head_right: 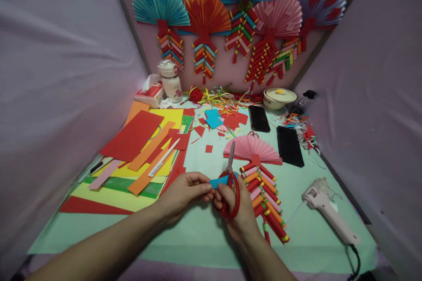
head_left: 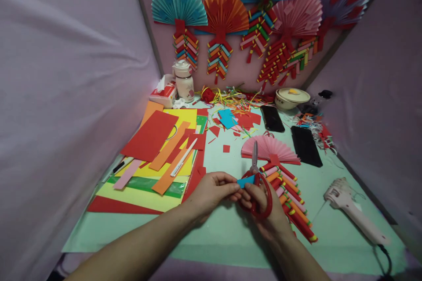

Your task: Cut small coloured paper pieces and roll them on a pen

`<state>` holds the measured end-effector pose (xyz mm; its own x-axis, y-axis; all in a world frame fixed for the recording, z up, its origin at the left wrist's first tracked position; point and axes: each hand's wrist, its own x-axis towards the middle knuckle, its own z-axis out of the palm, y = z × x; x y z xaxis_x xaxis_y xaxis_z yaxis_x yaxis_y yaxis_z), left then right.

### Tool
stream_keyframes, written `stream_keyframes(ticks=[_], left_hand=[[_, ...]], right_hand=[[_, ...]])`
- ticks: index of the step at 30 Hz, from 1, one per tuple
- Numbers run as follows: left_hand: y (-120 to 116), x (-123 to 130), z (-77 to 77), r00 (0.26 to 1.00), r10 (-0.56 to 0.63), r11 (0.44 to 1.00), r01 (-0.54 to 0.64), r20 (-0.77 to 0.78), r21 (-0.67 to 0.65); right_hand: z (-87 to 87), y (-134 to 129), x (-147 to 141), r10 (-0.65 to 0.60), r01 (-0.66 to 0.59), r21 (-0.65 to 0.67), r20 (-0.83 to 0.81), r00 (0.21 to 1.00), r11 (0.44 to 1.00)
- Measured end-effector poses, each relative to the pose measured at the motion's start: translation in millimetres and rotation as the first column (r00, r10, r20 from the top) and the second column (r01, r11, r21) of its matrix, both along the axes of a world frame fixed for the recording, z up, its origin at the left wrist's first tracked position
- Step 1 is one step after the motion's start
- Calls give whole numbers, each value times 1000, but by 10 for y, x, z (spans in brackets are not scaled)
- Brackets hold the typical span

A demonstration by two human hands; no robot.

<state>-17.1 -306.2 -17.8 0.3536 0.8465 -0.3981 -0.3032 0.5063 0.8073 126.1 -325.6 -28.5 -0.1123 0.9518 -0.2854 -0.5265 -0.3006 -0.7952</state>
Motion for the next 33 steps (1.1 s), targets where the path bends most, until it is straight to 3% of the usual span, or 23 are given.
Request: stream_keyframes(ticks=[12,19,22,28,33], left_hand=[[2,17,14,983,52,996,-38,-177,79],[0,16,84,961,97,990,-67,-260,123],[45,-51,84,941,195,972,-149,-278,180],[199,-215,98,875,475,876,-459,-95,148],[251,-283,149,871,491,871,-489,-36,47]], right_hand=[[-78,-6,-9,-101,76,92,319,942,993],[-103,-19,-30,-125,114,52,366,922,992],[-91,-44,-7,-136,120,69,347,928,990],[-7,-121,49,1,-63,151,378,926,986],[16,-159,51,169,-217,39,501,849,975]])
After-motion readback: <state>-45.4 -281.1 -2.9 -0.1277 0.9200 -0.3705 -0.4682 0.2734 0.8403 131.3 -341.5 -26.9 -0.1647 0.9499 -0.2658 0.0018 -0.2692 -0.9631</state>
